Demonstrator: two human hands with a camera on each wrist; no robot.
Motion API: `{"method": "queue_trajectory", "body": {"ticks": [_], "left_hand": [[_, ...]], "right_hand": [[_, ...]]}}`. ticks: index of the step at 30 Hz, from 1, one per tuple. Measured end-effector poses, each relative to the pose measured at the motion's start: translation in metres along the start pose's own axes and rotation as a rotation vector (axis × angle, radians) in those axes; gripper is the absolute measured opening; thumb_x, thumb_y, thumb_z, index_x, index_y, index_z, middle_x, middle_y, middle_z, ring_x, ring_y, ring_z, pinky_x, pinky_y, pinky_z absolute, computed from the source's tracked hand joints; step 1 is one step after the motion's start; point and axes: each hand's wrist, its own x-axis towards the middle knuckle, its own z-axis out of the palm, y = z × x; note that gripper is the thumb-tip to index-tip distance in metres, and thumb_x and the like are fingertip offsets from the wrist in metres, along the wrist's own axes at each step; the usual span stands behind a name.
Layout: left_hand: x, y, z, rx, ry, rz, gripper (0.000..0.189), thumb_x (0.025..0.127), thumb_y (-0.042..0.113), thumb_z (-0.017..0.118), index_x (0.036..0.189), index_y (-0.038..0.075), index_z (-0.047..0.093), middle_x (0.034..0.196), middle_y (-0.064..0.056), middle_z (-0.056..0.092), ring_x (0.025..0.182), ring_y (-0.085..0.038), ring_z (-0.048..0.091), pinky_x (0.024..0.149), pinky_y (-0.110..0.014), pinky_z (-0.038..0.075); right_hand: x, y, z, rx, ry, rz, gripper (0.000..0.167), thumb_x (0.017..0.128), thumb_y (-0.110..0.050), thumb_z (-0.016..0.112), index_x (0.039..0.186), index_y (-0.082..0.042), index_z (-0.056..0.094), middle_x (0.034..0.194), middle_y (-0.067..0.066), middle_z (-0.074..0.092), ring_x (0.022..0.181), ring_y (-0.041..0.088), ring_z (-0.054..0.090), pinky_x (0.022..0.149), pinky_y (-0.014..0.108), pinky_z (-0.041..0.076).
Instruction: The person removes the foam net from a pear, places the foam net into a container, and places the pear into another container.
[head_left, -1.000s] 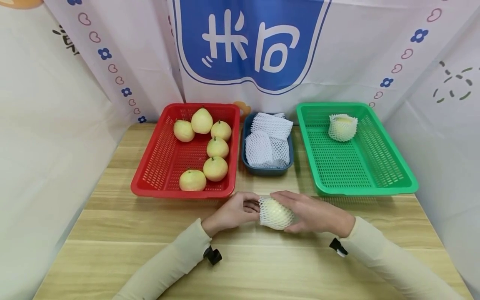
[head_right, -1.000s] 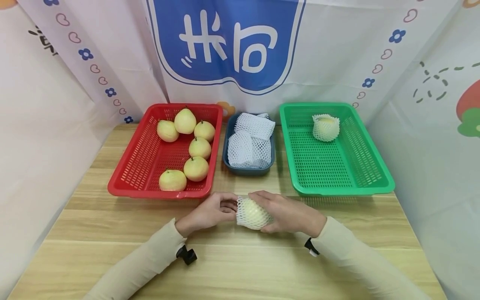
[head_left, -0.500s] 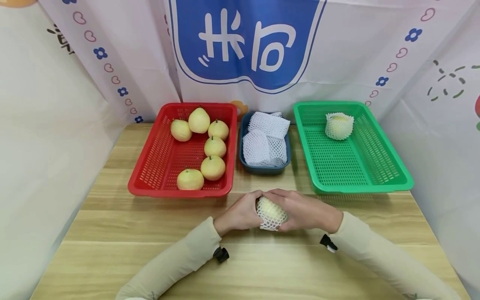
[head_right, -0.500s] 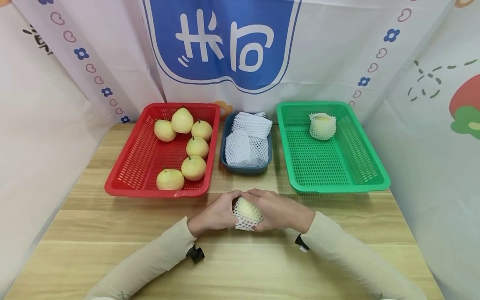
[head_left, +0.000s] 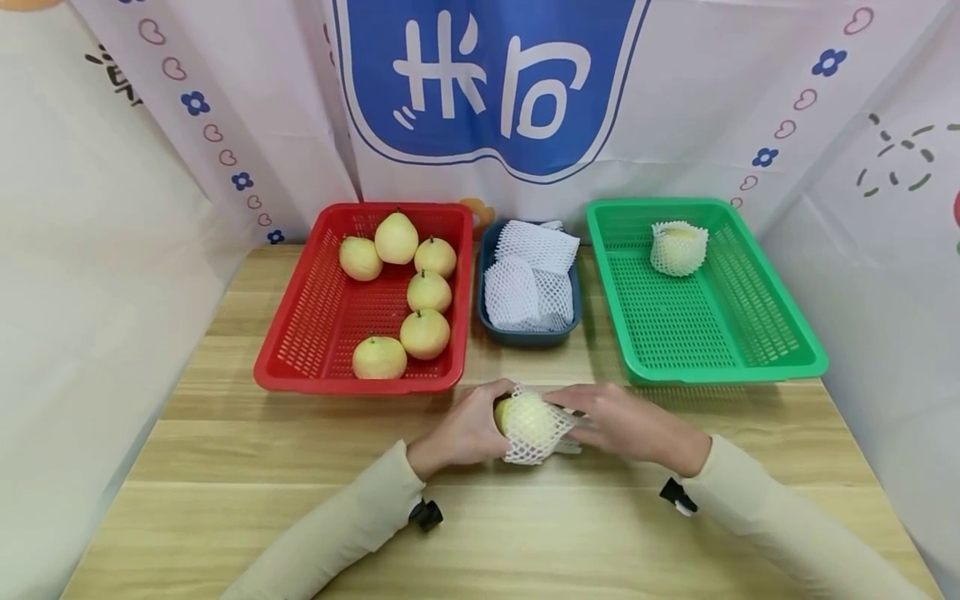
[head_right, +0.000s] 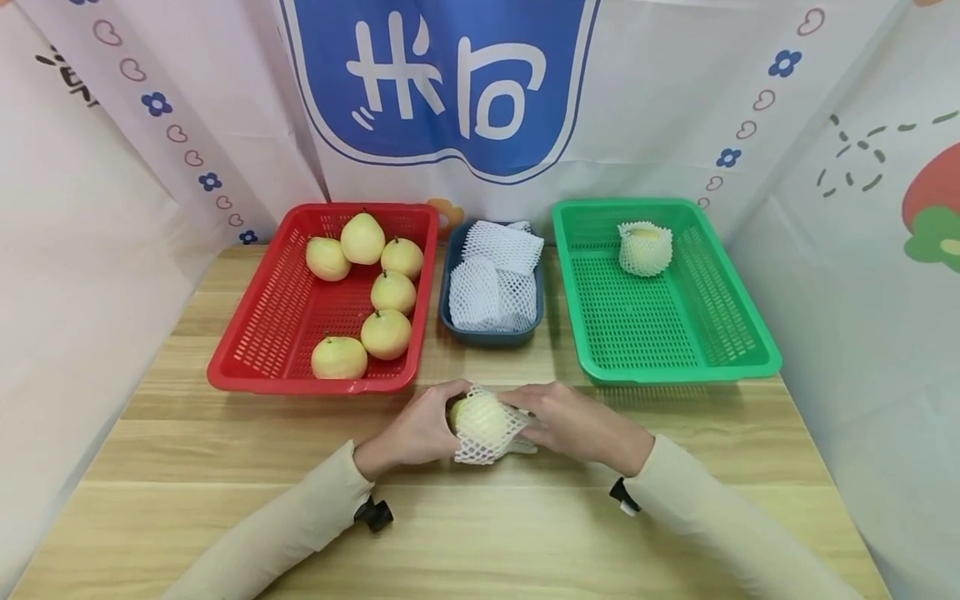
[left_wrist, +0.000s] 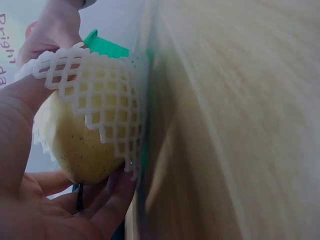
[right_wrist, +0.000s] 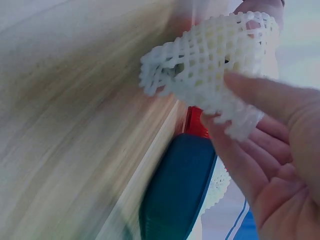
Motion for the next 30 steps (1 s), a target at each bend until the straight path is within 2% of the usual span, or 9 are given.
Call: {"method": "queue_trajectory", "body": {"ticks": [6,10,14,19,22,26,28,30], "left_hand": [[-0.011,-0.003,-0.009,-0.045,0.044,-0.033,0.066,0.065,0.004,0.084,0.129,0.005,0.067,0.121,-0.008,0.072,0.105,-0.019,0.064,0.096,-0.038,0.054],[-0.019,-0.003,-0.012,-0.047,0.045,-0.05,0.071,0.068,0.022,0.093,0.133,0.008,0.067,0.129,-0.005,0.071,0.113,-0.017,0.065,0.101,-0.039,0.054],[-0.027,-0.005,-0.015,-0.029,0.057,-0.051,0.079,0.068,0.041,0.099,0.135,0.014,0.067,0.129,0.001,0.07,0.111,-0.014,0.065,0.097,-0.036,0.054],[-0.027,-0.006,-0.018,0.023,0.09,-0.003,0.08,0.067,0.039,0.101,0.134,0.014,0.067,0.123,0.001,0.069,0.104,-0.013,0.066,0.091,-0.034,0.057],[-0.025,-0.005,-0.017,0.085,0.086,0.038,0.079,0.068,0.038,0.101,0.134,0.011,0.067,0.126,-0.002,0.069,0.108,-0.015,0.067,0.093,-0.035,0.059],[-0.023,-0.004,-0.016,0.161,0.077,0.084,0.08,0.069,0.039,0.1,0.135,0.009,0.067,0.13,-0.005,0.068,0.113,-0.018,0.066,0.096,-0.04,0.059],[-0.023,-0.002,-0.015,0.181,0.077,0.097,0.08,0.069,0.038,0.1,0.136,0.009,0.067,0.129,-0.006,0.068,0.111,-0.019,0.066,0.095,-0.041,0.059],[-0.022,-0.001,-0.015,0.183,0.079,0.106,0.08,0.069,0.036,0.1,0.136,0.008,0.067,0.129,-0.007,0.067,0.11,-0.018,0.066,0.094,-0.042,0.06]], "right_hand": [[-0.001,-0.001,-0.007,0.015,0.059,-0.041,0.033,0.091,0.0,0.079,0.124,-0.003,0.076,0.116,0.011,0.08,0.105,0.024,0.079,0.087,0.033,0.064],[-0.006,-0.002,-0.018,0.002,0.079,-0.043,0.029,0.089,0.002,0.078,0.118,-0.004,0.079,0.111,0.009,0.082,0.1,0.023,0.08,0.084,0.034,0.064],[-0.01,-0.004,-0.038,-0.027,0.089,-0.011,0.03,0.088,0.006,0.078,0.115,-0.005,0.08,0.109,0.009,0.082,0.098,0.023,0.08,0.08,0.034,0.065],[-0.006,-0.008,-0.071,-0.083,0.161,-0.004,0.028,0.085,0.007,0.08,0.11,-0.005,0.081,0.108,0.01,0.082,0.097,0.025,0.08,0.076,0.034,0.065],[0.004,-0.008,-0.091,-0.087,0.19,0.039,0.022,0.088,0.003,0.077,0.108,-0.005,0.081,0.103,0.009,0.082,0.086,0.019,0.078,0.069,0.029,0.063],[0.027,0.0,-0.112,-0.048,0.208,0.133,0.016,0.094,-0.004,0.072,0.108,-0.004,0.08,0.095,0.007,0.081,0.069,0.009,0.065,0.058,0.022,0.054],[0.04,0.006,-0.122,-0.006,0.222,0.189,0.016,0.097,-0.009,0.07,0.109,-0.004,0.08,0.093,0.008,0.08,0.068,0.01,0.063,0.06,0.023,0.053],[0.053,0.013,-0.13,0.048,0.239,0.262,0.018,0.099,-0.013,0.069,0.11,-0.004,0.079,0.095,0.009,0.08,0.075,0.015,0.069,0.068,0.029,0.058]]}}
